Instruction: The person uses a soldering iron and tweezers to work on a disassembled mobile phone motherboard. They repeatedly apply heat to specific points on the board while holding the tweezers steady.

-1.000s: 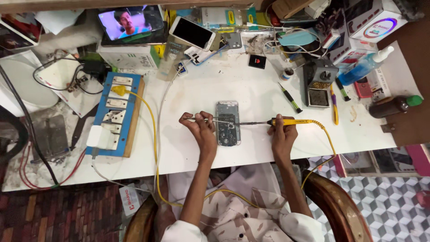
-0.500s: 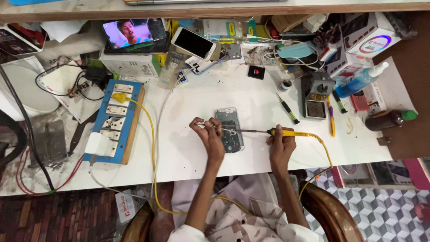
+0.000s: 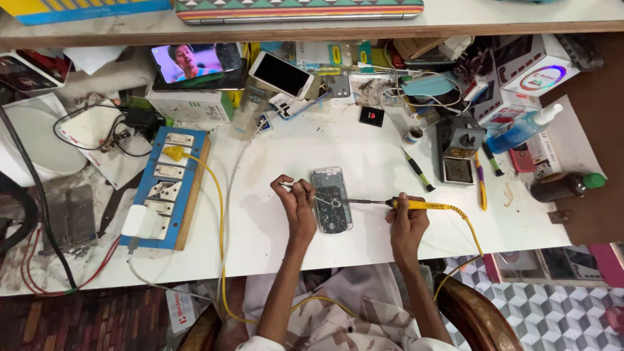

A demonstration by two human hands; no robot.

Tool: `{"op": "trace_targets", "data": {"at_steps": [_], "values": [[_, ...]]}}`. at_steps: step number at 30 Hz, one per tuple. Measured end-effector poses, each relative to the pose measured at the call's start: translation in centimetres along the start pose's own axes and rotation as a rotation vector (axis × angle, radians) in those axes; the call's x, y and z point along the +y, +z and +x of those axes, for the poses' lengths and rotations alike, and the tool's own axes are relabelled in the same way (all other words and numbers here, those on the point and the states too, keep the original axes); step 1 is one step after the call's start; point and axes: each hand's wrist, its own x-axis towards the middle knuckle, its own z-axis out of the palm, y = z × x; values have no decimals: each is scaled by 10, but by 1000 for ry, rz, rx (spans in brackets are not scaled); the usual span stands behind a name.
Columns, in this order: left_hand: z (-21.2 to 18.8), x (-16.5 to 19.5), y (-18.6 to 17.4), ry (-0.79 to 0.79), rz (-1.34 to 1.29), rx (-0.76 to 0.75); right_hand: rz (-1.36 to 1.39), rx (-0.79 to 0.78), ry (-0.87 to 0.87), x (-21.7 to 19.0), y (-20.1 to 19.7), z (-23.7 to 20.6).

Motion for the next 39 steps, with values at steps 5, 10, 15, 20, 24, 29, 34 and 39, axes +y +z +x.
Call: {"op": "trace_targets", "data": {"at_steps": [5, 10, 15, 20, 24, 29, 34, 39], "values": [[-3, -6, -3, 7, -23, -19, 45, -16, -22, 2, -2, -2], [-10, -9, -5, 15, 70, -49, 47, 13, -12, -2, -1, -3], [-9, -11, -8, 16, 98, -62, 83, 32, -47, -7, 10, 3], [-9, -13, -10, 2, 89, -60, 81, 27, -112, -5, 14, -2], [-9, -15, -10, 11, 68, -65, 196, 44, -65, 4, 11, 1], [-10, -16, -9, 3, 102, -40, 242, 114, -107, 14, 5, 7], [-12, -17, -9, -10, 113, -27, 233, 136, -88, 16, 4, 7], [-12, -18, -10, 0, 99, -24, 223, 147, -73, 12, 5, 6]]}}
